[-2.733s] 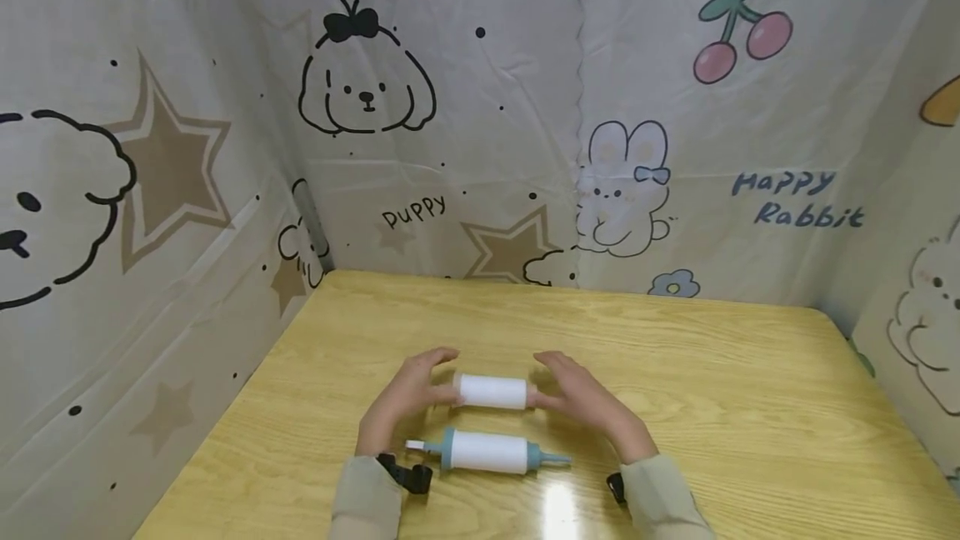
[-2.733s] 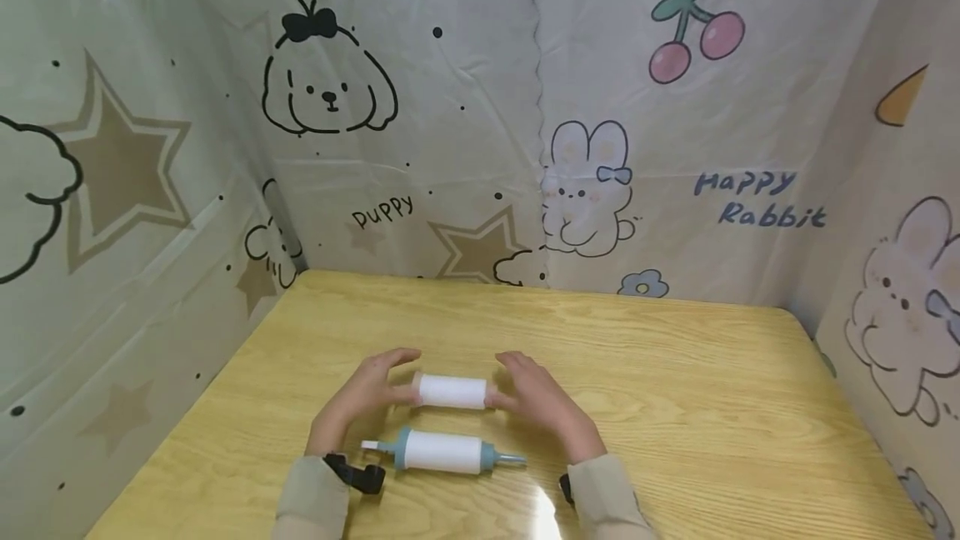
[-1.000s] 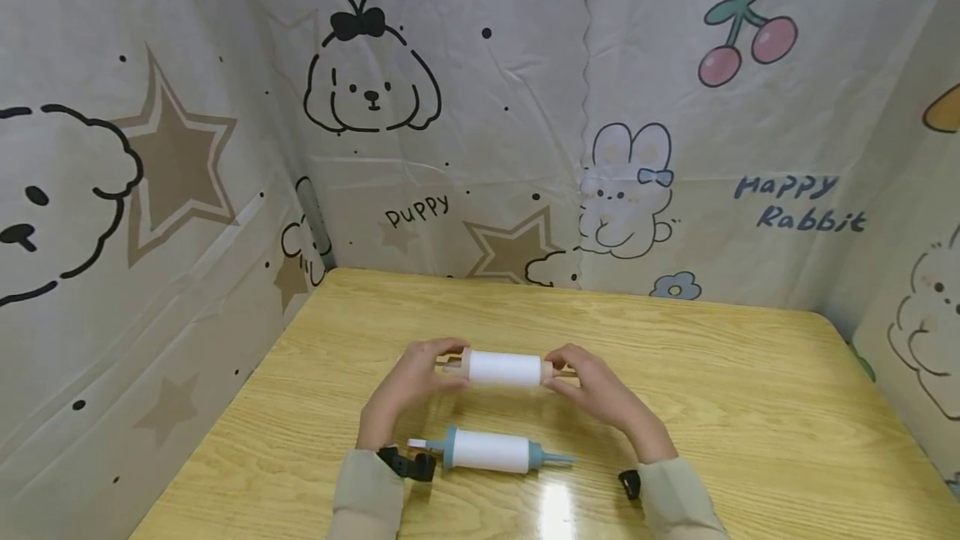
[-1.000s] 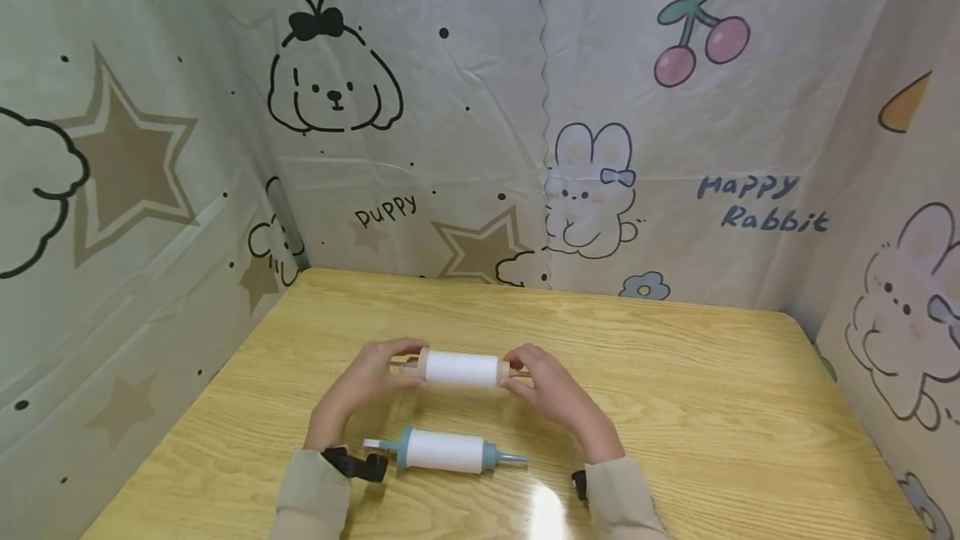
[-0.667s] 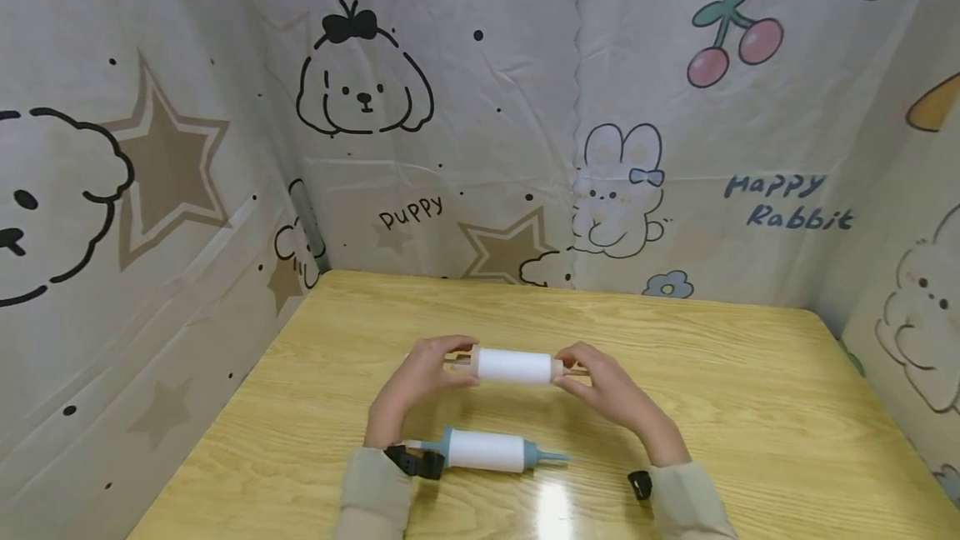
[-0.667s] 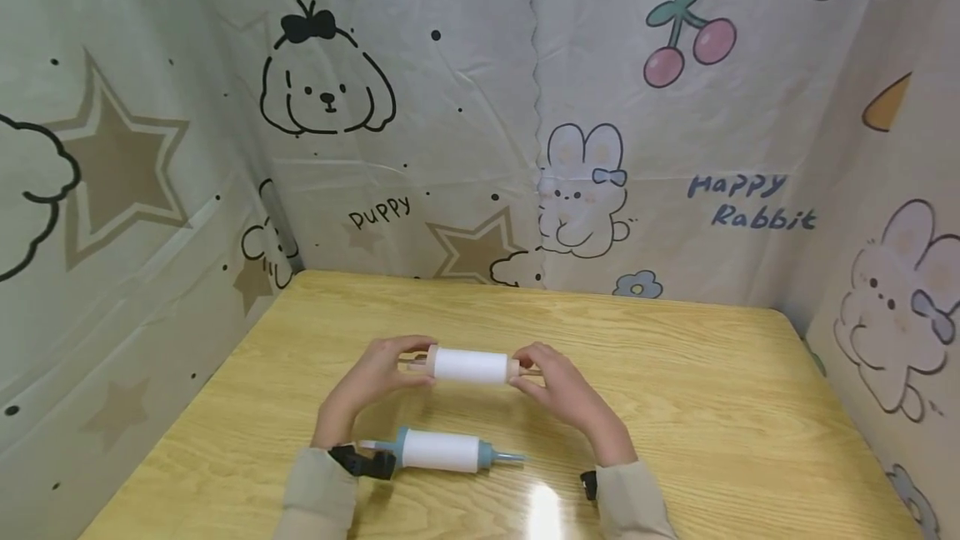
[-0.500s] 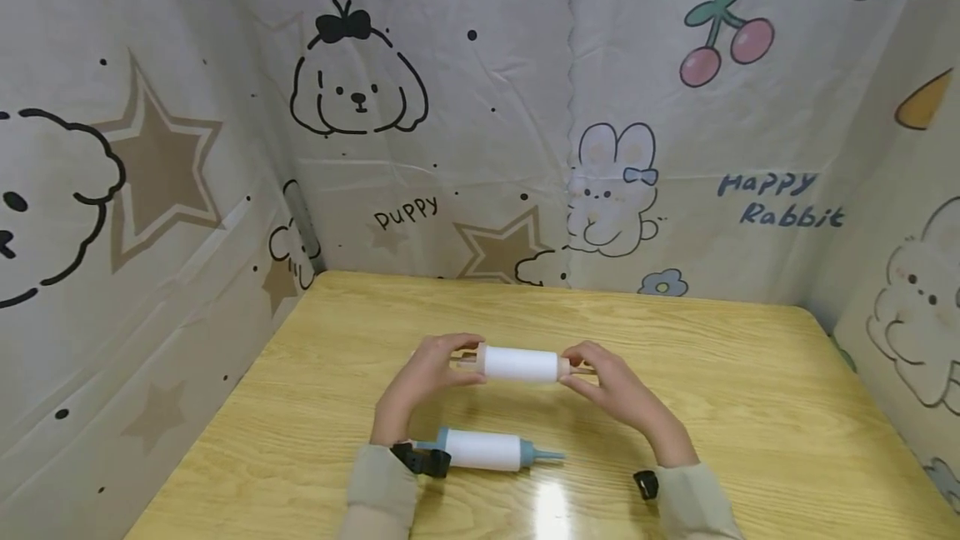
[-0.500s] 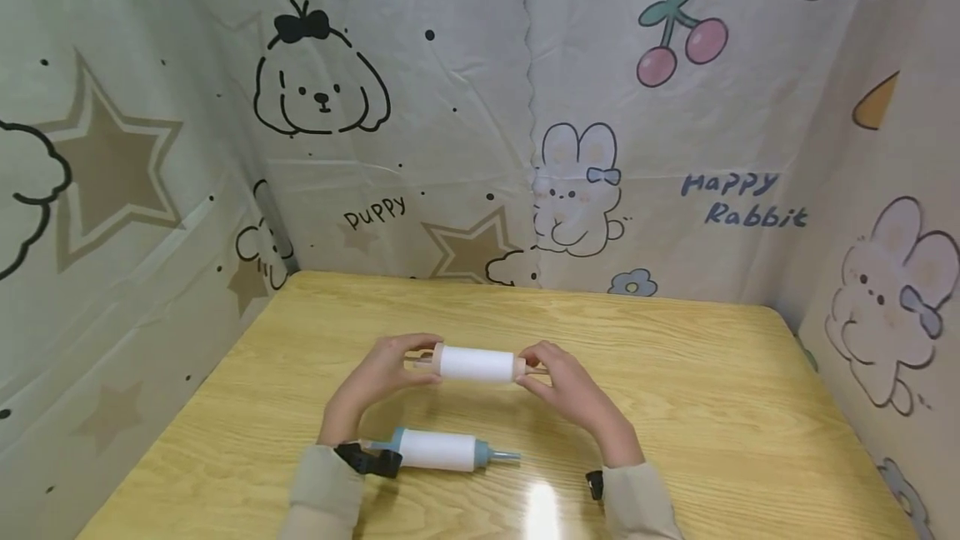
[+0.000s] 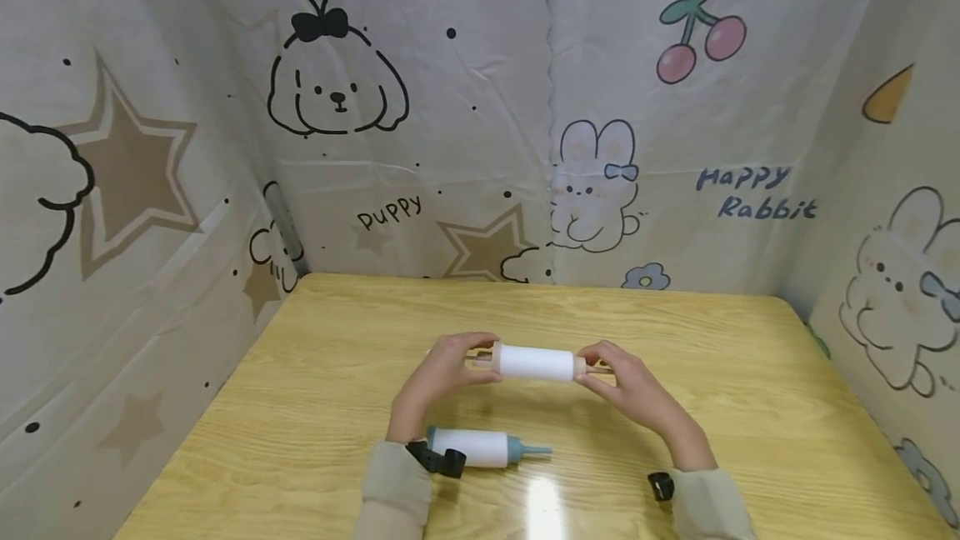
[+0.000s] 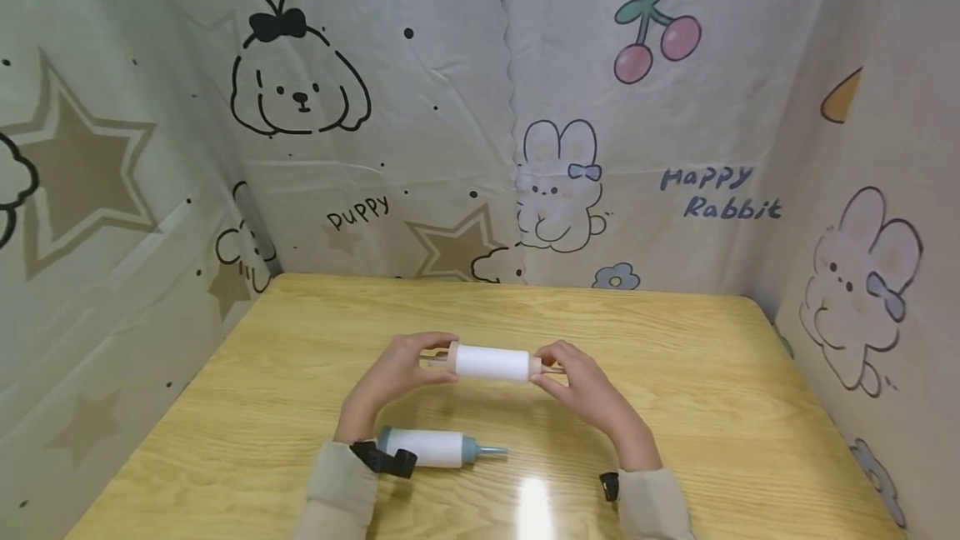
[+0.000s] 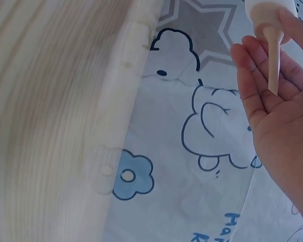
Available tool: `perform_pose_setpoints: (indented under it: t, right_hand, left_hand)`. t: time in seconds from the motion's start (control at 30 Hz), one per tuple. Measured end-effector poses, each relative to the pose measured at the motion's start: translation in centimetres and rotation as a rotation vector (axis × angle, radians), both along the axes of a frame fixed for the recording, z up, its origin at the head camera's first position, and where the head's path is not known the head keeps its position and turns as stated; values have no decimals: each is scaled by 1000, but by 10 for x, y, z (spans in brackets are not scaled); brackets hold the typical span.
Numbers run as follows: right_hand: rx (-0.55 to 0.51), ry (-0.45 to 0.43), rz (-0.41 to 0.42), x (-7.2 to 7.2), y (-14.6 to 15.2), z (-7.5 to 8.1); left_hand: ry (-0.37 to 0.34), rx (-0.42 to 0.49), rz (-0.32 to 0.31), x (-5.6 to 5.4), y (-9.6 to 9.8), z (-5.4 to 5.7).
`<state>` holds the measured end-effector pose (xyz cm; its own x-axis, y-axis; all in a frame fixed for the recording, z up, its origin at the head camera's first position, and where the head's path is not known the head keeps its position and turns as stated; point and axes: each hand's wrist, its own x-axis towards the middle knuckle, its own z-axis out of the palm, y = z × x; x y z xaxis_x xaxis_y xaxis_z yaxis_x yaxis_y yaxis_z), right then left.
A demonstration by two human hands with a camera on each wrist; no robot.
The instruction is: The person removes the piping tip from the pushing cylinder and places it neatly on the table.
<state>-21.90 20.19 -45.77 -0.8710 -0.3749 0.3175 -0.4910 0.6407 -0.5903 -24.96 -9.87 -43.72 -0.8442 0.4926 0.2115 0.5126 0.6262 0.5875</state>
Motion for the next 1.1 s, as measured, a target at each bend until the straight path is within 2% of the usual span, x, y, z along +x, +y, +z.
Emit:
perform_pose_setpoints:
  t: [0.17,0.43,0.53,0.63,0.8,0.97,1.1]
  right_hand:
    - [10,5,-14,1,4,1]
    - [1,-15,-10,1,6,0]
    - [-47,-45,-27,0,7,-1]
    - [-140,-132,-67,-3,8,-3]
    - [-308,-358,-130,-11,13,-4]
    - [-387,-513,-51,-17,19,-9]
    - [-391,-544,23,-18,20,-14]
  left_hand:
    - [9,10,-18,-1,4,-1]
    - [-19,41,-19,0,7,-2]
    - [-19,41,-12,1,8,-2]
    - [-5,33,1,1,8,-2]
    - [20,27,11,1,8,-2]
    - [28,27,4,1,9,-1]
    - [35,19,2,2,11,0]
